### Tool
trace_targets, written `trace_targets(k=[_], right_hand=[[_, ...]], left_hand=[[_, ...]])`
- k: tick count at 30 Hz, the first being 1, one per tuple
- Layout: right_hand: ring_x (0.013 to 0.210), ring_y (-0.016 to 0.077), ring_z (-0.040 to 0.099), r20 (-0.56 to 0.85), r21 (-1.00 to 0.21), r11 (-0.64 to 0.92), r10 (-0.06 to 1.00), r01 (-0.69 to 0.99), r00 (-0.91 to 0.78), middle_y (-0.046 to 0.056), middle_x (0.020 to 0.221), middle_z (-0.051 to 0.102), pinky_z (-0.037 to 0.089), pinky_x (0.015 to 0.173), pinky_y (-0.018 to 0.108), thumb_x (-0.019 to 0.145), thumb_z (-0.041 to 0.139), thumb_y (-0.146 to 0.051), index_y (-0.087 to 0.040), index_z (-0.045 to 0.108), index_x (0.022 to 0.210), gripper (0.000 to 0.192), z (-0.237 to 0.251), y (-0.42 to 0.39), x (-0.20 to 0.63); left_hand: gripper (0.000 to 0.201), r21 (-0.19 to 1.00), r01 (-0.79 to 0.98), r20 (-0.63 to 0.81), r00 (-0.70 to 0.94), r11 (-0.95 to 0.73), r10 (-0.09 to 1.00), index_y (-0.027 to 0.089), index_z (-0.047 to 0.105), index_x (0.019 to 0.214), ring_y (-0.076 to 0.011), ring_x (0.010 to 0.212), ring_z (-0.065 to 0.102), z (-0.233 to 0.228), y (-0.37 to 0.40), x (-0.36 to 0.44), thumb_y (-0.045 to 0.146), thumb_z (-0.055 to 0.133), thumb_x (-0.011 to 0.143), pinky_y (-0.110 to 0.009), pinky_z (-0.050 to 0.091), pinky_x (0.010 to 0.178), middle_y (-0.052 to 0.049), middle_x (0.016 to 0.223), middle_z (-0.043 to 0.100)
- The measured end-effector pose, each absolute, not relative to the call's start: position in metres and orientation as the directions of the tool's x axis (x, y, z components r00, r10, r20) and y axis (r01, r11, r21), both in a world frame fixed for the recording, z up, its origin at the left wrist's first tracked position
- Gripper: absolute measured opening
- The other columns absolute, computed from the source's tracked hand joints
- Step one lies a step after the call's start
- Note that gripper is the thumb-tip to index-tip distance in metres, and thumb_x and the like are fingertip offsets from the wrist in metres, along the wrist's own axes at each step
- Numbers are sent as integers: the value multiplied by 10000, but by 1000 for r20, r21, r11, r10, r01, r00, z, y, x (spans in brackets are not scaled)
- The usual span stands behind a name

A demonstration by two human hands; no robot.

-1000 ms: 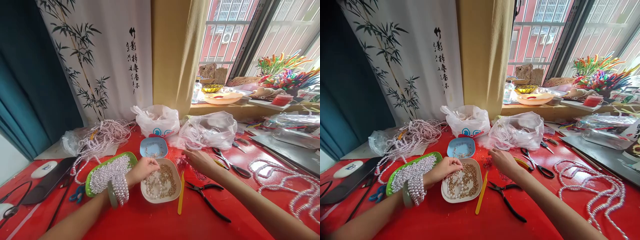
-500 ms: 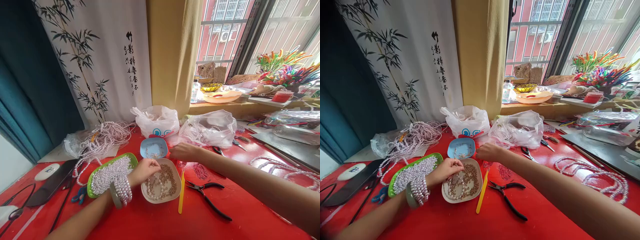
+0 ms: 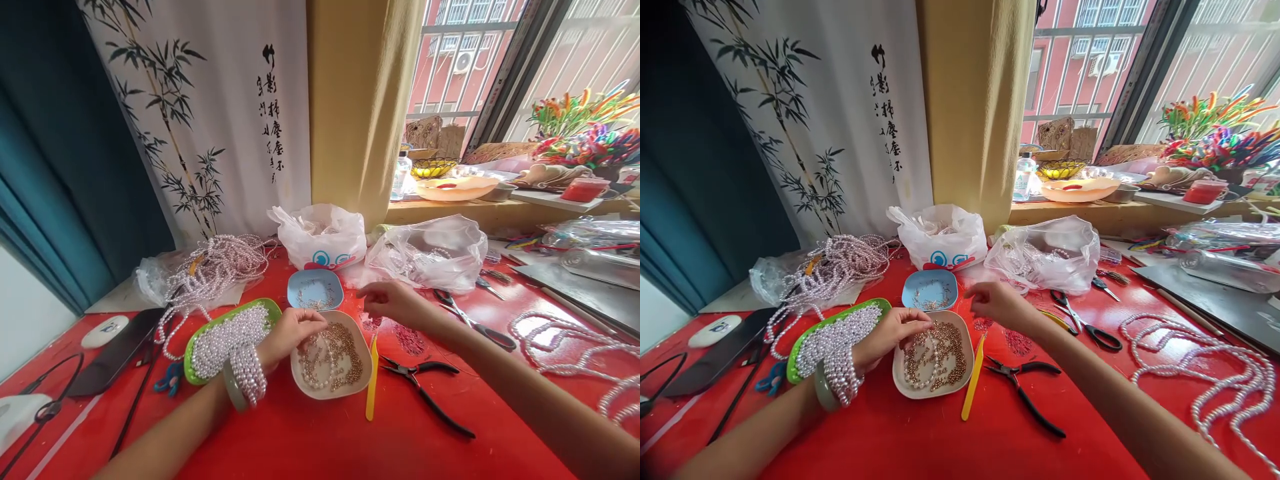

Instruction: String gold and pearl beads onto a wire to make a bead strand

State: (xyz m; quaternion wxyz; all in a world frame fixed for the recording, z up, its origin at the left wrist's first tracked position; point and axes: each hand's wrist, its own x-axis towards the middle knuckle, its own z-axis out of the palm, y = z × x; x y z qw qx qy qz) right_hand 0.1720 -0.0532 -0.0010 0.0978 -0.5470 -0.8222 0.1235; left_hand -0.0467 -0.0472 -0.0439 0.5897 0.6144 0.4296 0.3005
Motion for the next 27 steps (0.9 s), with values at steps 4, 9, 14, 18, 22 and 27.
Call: trace_targets(k=[4, 9, 14, 18, 22, 27], right_hand=[[609, 84, 563, -98, -897, 51, 946, 439, -309, 13, 679, 622, 430, 578, 197, 738, 486, -213, -125, 593, 766, 142, -14, -79, 151], [521, 44, 481, -247, -968, -248, 902, 43, -355, -29, 588, 550, 384, 546, 181, 636, 647, -270, -118, 628, 697, 165, -28, -83, 132], [513, 25, 457, -234, -957, -281, 891, -69, -389, -35, 600, 536, 351, 519, 157, 629, 673, -283, -116, 626, 695, 186, -31, -75, 124], [503, 43, 505, -236, -963, -266, 906, -38, -350, -16, 611, 575, 347, 476, 163, 661, 633, -299, -119, 587, 666, 185, -32, -74, 121], [460, 65, 518, -236, -969, -247, 926, 0, -294, -11, 617, 601, 351, 437, 185, 683, 575, -309, -144, 538, 738, 177, -37, -76, 121], [427, 65, 472, -187, -981, -192, 953, 4, -237, -52, 530, 532, 341, 428, 195, 694, 499, -258, -154, 537, 789, 145, -43, -79, 122]], left_hand=[[262, 989, 132, -127, 477, 72, 870, 104, 630, 732, -34, 406, 383, -44, -47, -49, 351, 615, 646, -181, 316, 408, -17, 647, 589], [240, 991, 109, -116, 472, 73, 874, 102, 646, 733, -38, 419, 400, -44, -47, -50, 326, 619, 652, -182, 333, 420, -46, 707, 637], [226, 993, 93, -102, 452, 66, 886, 107, 655, 749, -45, 422, 416, -46, -47, -49, 309, 623, 655, -184, 337, 420, -30, 666, 624], [222, 995, 76, -90, 448, 63, 889, 114, 655, 758, -49, 432, 428, -47, -47, -50, 312, 616, 666, -185, 342, 430, -24, 654, 618], [223, 995, 66, -91, 443, 69, 892, 113, 653, 769, -47, 430, 419, -48, -47, -51, 309, 611, 671, -183, 338, 431, -36, 672, 634], [215, 993, 64, -114, 438, 96, 892, 108, 641, 787, -44, 423, 417, -47, -47, -50, 285, 604, 671, -183, 344, 433, -50, 705, 649]])
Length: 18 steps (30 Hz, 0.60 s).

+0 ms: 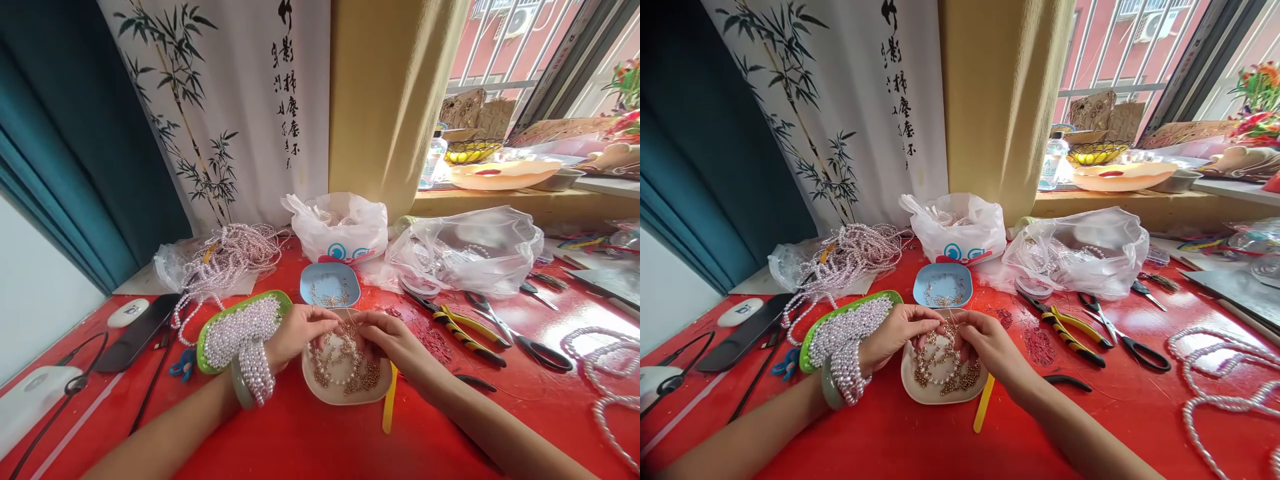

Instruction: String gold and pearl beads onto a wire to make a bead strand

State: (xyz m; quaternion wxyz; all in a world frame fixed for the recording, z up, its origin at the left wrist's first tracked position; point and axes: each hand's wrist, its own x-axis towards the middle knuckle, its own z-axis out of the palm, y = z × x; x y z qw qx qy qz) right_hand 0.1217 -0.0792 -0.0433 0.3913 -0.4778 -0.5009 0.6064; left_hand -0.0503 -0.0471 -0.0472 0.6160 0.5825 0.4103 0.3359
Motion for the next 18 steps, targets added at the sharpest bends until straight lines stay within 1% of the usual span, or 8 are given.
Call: trace_targets(k=[4, 8, 10, 13, 16, 18], right_hand=[[480, 68, 502, -185, -973, -209, 959, -96, -215, -36, 638, 572, 359, 462, 200, 650, 468, -175, -166, 507, 759, 116, -44, -79, 122], [481, 63, 490, -188, -974, -213, 951, -81, -245, -41, 593, 554, 358, 475, 196, 673, 515, -210, -161, 515, 737, 80, -42, -78, 123], [479, 64, 490, -175, -979, -196, 948, -55, -267, -44, 566, 542, 362, 481, 198, 676, 568, -266, -157, 522, 710, 123, -40, -78, 123], [496, 76, 521, -178, -981, -194, 937, -22, -300, -23, 596, 579, 383, 500, 211, 647, 629, -348, -155, 517, 701, 229, -37, -79, 122], [523, 89, 556, -203, -976, -219, 928, -17, -313, 3, 664, 626, 403, 514, 217, 642, 637, -385, -162, 502, 753, 284, -36, -79, 122], [533, 93, 567, -216, -972, -234, 923, -18, -318, 7, 677, 633, 415, 528, 222, 654, 625, -394, -162, 500, 772, 289, -37, -80, 122]], left_hand=[[225, 992, 73, -122, 448, 100, 886, 103, 627, 820, -45, 413, 433, -46, -47, -51, 276, 590, 681, -185, 339, 429, -58, 717, 654], [219, 989, 90, -146, 451, 118, 881, 109, 618, 824, -53, 405, 454, -47, -46, -51, 273, 584, 683, -191, 338, 429, -58, 710, 659], [211, 987, 97, -155, 447, 125, 881, 112, 617, 813, -60, 408, 465, -47, -46, -50, 272, 586, 678, -197, 348, 431, -55, 709, 658], [215, 989, 90, -149, 452, 121, 879, 113, 621, 810, -66, 421, 475, -46, -46, -49, 275, 582, 674, -208, 370, 442, -51, 719, 649], [221, 989, 90, -146, 451, 119, 881, 110, 625, 815, -65, 429, 474, -45, -47, -49, 273, 578, 673, -211, 380, 452, -43, 714, 634], [221, 989, 96, -148, 448, 117, 881, 106, 628, 821, -65, 436, 478, -45, -48, -49, 260, 577, 671, -209, 378, 455, -40, 699, 628]])
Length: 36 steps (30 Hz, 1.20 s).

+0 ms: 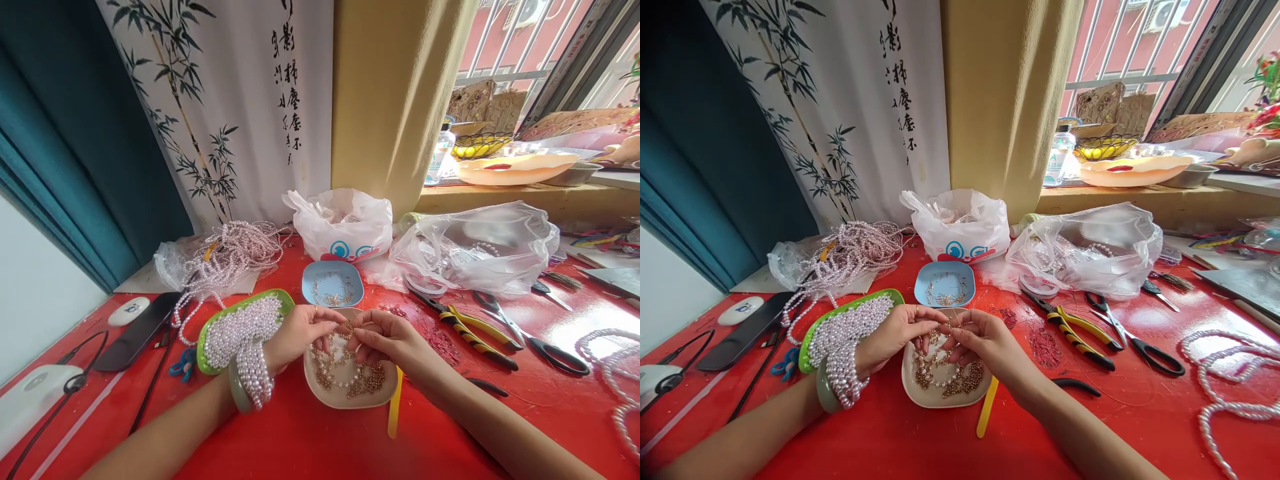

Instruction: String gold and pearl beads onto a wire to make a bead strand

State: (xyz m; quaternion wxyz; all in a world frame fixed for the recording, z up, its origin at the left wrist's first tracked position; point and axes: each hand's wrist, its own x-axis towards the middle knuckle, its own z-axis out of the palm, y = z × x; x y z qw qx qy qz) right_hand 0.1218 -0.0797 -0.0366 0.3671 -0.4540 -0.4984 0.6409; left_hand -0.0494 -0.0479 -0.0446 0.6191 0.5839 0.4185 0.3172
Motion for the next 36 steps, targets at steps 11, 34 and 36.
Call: trace_targets(k=[11, 34, 36], right_hand=[[460, 91, 552, -243, -970, -230, 927, 79, -285, -15, 545, 613, 385, 471, 206, 690, 528, -377, -171, 458, 660, 219, -31, -85, 115], [472, 100, 451, -101, -929, -21, 975, 369, -199, -24, 523, 498, 337, 440, 212, 669, 483, -232, -173, 525, 593, 105, -42, -84, 111], [446, 93, 430, -71, -920, 9, 979, 391, -190, -31, 504, 476, 328, 424, 209, 676, 476, -235, -177, 509, 581, 115, -43, -83, 110]], left_hand=[[230, 983, 5, -165, 440, 181, 883, 92, 587, 828, -97, 541, 564, -45, -48, -53, 197, 632, 629, -231, 429, 570, -74, 736, 662], [265, 983, 12, -169, 431, 181, 887, 107, 572, 862, -149, 712, 606, -44, -47, -53, 143, 642, 609, -268, 442, 691, -96, 793, 680], [271, 982, 19, -179, 426, 189, 887, 112, 576, 854, -154, 718, 609, -44, -47, -53, 146, 655, 597, -266, 442, 685, -91, 790, 682]])
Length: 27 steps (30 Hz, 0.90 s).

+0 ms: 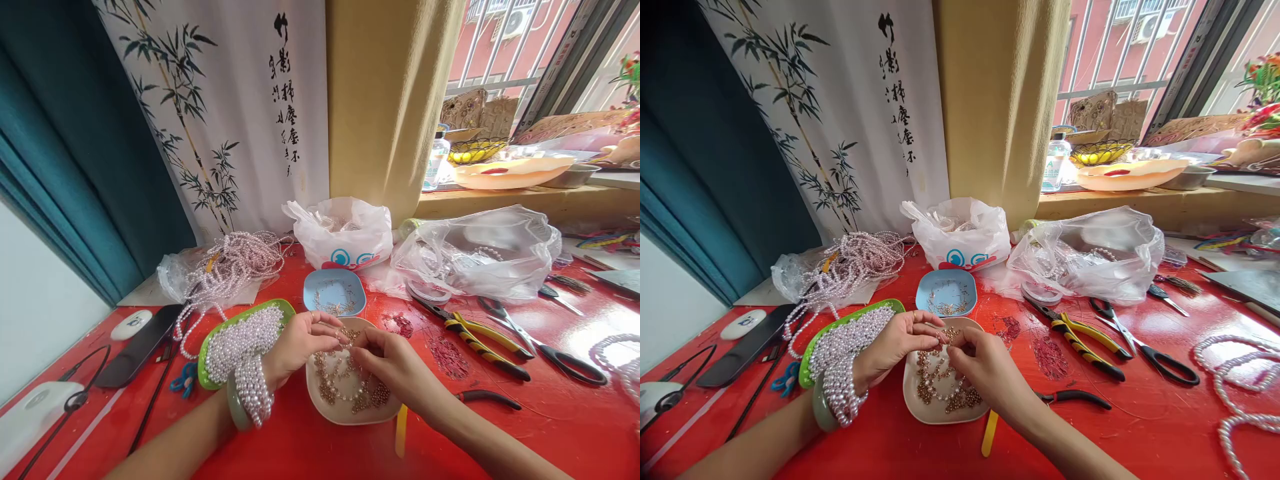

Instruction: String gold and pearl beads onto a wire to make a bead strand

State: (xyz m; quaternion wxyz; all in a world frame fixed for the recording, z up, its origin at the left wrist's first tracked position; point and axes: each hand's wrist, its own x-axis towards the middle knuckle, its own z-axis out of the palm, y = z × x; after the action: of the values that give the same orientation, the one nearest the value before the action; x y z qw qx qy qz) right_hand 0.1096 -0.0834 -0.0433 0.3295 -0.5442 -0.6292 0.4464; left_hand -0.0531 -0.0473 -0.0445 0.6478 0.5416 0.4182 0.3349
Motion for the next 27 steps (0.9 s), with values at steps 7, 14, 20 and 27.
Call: trace_targets(k=[7, 14, 20, 27], right_hand=[[395, 85, 421, -98, -913, -10, 976, 408, -196, -43, 466, 448, 321, 384, 200, 692, 466, -250, -185, 470, 589, 123, -46, -84, 106], [424, 100, 512, -121, -937, -36, 966, 346, -227, -26, 511, 534, 390, 407, 204, 705, 492, -258, -187, 479, 664, 83, -52, -82, 105], [431, 96, 518, -171, -947, -94, 957, 307, -233, -19, 518, 564, 395, 427, 203, 694, 507, -253, -174, 518, 652, 90, -48, -79, 107], [457, 103, 538, -152, -959, -94, 967, 269, -203, -7, 544, 591, 410, 449, 209, 684, 475, -235, -167, 509, 623, 96, -40, -81, 108]], left_hand=[[246, 984, 5, -165, 421, 179, 892, 114, 611, 787, -167, 757, 612, -47, -47, -53, 205, 696, 575, -270, 447, 713, -74, 774, 675], [206, 988, -6, -142, 384, 156, 912, 111, 607, 758, -144, 709, 604, -48, -48, -52, 189, 688, 584, -243, 447, 676, -51, 719, 659], [260, 984, -5, -160, 396, 177, 904, 101, 606, 826, -174, 753, 624, -47, -47, -52, 179, 681, 590, -272, 461, 713, -82, 755, 682], [304, 983, -15, -159, 414, 181, 896, 92, 602, 907, -186, 810, 622, -48, -47, -53, 166, 659, 618, -288, 456, 760, -105, 837, 684]])
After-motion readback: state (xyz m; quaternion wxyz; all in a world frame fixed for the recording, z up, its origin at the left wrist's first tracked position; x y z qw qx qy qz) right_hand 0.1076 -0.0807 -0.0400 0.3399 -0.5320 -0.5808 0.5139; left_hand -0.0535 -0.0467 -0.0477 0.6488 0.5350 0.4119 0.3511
